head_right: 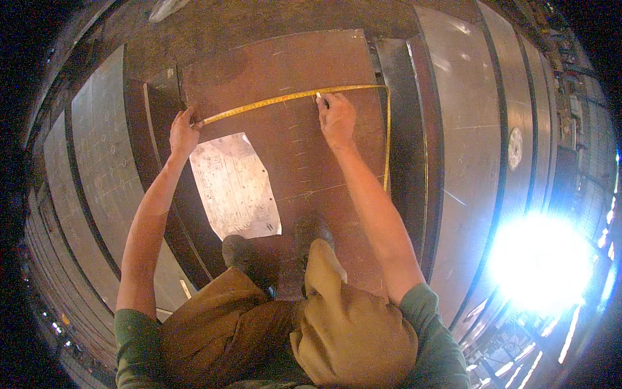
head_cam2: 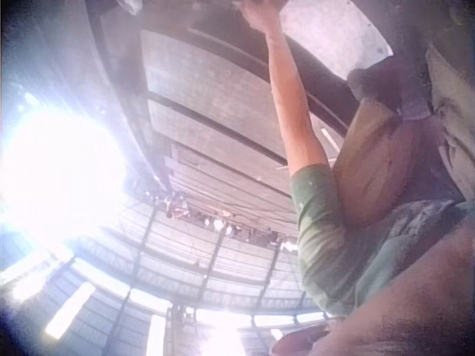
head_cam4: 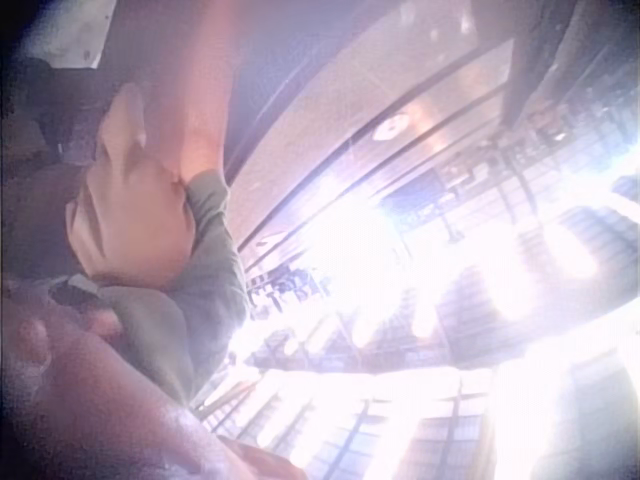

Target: The person measures a large metal sheet using a tape measure and marks it with a white marker. They repeatedly measure and mark the sheet, referencing a paper document placed on the surface.

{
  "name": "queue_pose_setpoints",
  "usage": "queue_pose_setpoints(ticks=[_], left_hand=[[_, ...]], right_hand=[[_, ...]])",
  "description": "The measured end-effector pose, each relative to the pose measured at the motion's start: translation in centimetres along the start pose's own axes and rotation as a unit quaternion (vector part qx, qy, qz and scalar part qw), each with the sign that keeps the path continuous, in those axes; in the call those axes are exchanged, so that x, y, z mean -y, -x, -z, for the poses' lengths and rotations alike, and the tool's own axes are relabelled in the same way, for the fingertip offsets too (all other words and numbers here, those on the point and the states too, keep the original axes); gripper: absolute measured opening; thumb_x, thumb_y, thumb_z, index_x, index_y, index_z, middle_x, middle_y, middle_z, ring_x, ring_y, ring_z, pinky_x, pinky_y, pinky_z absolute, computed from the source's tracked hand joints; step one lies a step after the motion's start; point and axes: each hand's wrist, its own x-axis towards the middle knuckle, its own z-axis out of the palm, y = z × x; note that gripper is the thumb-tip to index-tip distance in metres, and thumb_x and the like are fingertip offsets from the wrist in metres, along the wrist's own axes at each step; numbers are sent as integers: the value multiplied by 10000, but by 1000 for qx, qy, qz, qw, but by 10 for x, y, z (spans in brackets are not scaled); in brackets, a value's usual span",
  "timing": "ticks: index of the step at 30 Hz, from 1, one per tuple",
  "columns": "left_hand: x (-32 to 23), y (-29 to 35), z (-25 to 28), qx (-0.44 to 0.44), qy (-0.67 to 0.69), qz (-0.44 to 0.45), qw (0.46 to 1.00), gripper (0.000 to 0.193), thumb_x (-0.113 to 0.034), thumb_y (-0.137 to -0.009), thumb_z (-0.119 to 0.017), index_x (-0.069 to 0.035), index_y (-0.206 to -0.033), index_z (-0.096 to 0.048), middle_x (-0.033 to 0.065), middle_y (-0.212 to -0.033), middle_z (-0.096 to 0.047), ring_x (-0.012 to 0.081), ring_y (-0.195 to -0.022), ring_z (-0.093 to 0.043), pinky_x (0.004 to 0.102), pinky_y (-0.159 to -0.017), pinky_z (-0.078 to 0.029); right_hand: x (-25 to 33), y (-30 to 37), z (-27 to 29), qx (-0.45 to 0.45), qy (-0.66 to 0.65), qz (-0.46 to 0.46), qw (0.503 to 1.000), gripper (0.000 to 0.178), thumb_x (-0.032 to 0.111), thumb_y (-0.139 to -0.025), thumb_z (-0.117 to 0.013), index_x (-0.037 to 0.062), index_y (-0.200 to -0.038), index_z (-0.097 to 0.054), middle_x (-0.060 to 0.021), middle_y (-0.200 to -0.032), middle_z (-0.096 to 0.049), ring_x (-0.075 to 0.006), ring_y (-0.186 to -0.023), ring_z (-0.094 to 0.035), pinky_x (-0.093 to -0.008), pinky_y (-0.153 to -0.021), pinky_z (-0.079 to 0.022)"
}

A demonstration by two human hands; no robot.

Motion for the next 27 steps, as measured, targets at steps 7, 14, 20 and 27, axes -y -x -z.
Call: queue_pose_setpoints(ticks=[7,14,20,27], left_hand=[[3,-2,-1,3,6,-9,1000,162,-131,-889,-742,-124,-1026,-656,91,-1041,-619,329,-1069,-625,466,-881,-500],[-7,-4,10,68,-10,30,997,501,-191,-856,-779,-82,-1324,-637,153,-1221,-669,357,-1206,-602,445,-1023,-475],[0,-1,3,6,-2,-9,1000,166,-120,-878,-759,-99,-1014,-666,86,-1023,-637,313,-1028,-633,458,-860,-498],[3,-4,4,42,-6,7,999,498,-161,-848,-778,-67,-1316,-637,119,-1163,-672,332,-1151,-627,435,-993,-487]], right_hand=[[-5,2,2,2,13,-15,1000,184,187,-944,-673,13,-988,-714,-198,-872,-652,-402,-806,-637,-482,-715,-496],[-10,3,4,-6,12,-46,999,192,191,-936,-684,9,-986,-716,-197,-870,-654,-400,-794,-640,-487,-714,-494],[-12,3,3,-25,5,-34,999,174,175,-927,-694,12,-983,-715,-194,-840,-652,-413,-788,-638,-492,-703,-491],[-16,1,5,-29,25,-52,998,158,172,-931,-687,19,-963,-707,-205,-839,-646,-426,-786,-629,-503,-700,-484]])
